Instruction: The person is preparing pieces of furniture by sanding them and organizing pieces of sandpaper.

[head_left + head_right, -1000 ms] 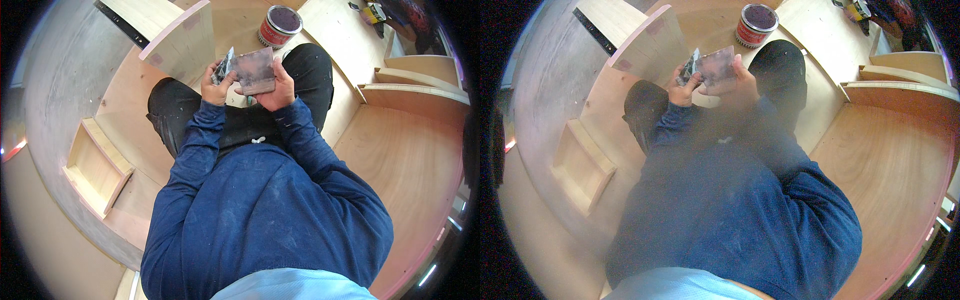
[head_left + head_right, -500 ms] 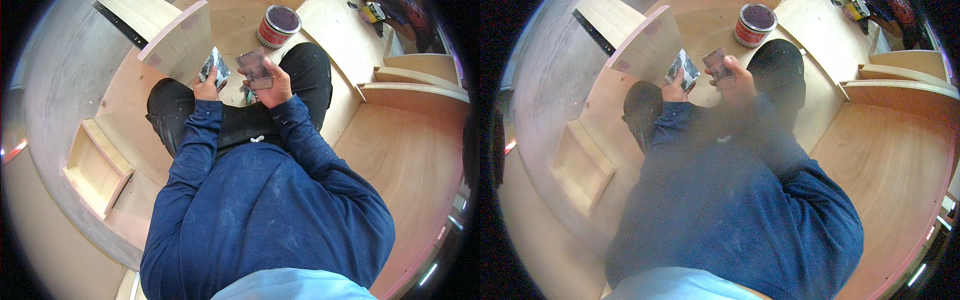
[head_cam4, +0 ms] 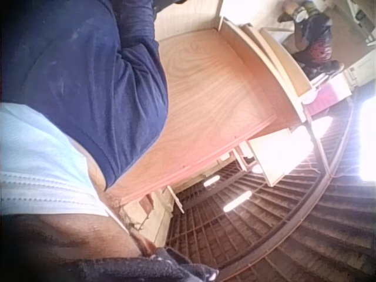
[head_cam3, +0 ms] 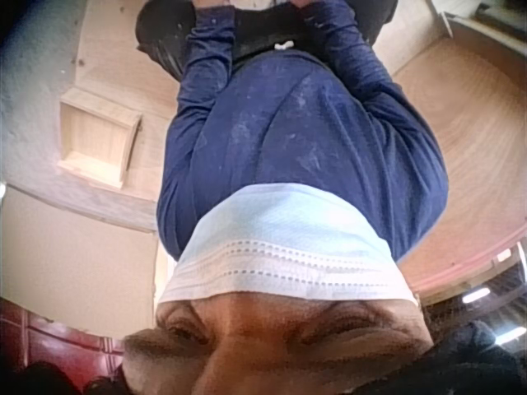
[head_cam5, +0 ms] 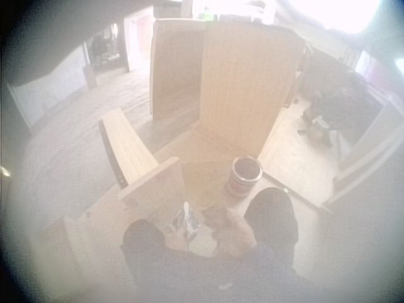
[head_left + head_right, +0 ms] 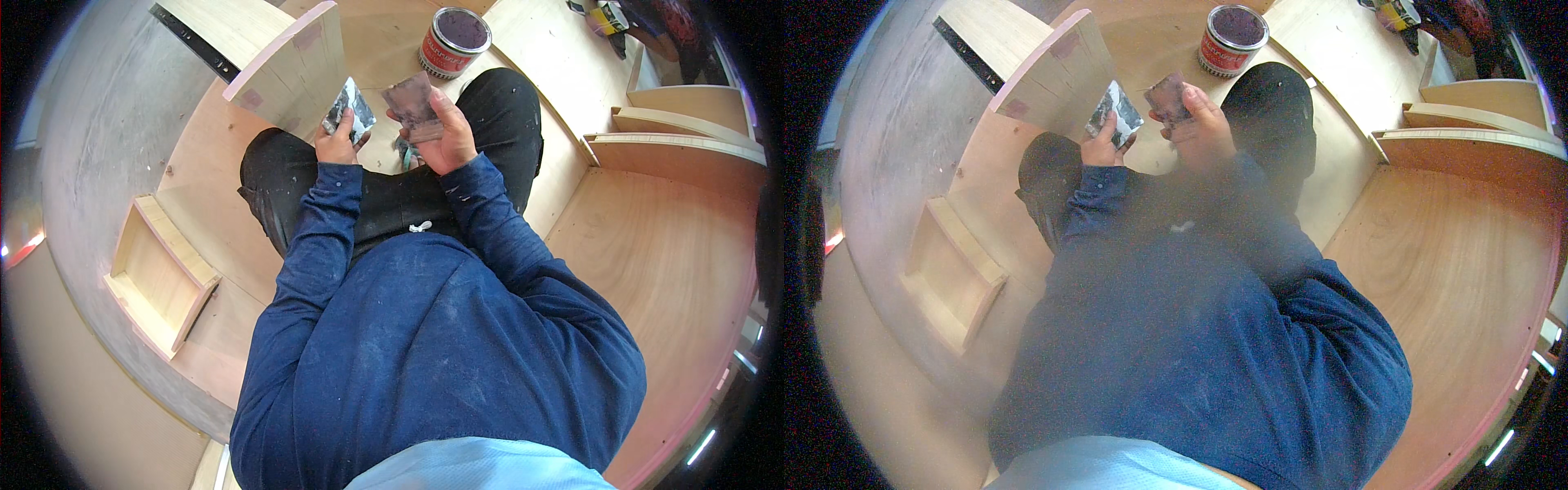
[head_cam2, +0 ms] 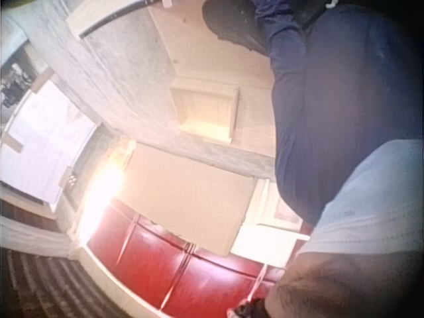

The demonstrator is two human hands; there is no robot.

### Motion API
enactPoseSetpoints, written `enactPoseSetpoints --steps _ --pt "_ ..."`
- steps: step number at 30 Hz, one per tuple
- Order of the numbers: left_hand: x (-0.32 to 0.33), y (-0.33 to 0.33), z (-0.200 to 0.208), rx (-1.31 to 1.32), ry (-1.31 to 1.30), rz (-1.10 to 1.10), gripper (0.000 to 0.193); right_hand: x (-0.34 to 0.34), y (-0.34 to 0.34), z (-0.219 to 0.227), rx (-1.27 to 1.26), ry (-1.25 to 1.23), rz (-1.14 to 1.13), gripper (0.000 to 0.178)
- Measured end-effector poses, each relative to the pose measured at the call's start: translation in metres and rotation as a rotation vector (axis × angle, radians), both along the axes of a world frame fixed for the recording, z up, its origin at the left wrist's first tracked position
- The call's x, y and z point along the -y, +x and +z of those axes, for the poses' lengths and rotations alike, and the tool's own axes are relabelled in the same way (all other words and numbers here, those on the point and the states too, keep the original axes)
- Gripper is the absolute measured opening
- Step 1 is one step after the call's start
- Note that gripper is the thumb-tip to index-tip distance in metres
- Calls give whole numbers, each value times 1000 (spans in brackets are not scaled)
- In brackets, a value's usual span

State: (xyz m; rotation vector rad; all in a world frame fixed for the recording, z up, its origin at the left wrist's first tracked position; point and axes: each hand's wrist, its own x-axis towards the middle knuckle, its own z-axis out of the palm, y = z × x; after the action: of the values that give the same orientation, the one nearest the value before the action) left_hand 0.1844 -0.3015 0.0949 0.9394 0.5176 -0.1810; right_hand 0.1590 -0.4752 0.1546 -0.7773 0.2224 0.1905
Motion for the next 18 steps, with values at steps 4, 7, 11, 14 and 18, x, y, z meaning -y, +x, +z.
enactPoseSetpoints --steps 4,7,11,14,18 --pt "0 -1 1 -10 5 -3 19 -2 -1 2 45 -16 -7 48" --pt "0 -1 2 -26 31 -15 27 -2 -1 3 24 -64 -64 36" --pt "0 -2 4 -9 45 -14 27 -2 0 4 5 -106 -76 41" --pt "0 -2 4 -4 33 3 20 -2 0 3 -31 -83 -82 39" --pt "-1 -1 4 -8 28 -11 23 -2 1 3 -72 -83 -66 40"
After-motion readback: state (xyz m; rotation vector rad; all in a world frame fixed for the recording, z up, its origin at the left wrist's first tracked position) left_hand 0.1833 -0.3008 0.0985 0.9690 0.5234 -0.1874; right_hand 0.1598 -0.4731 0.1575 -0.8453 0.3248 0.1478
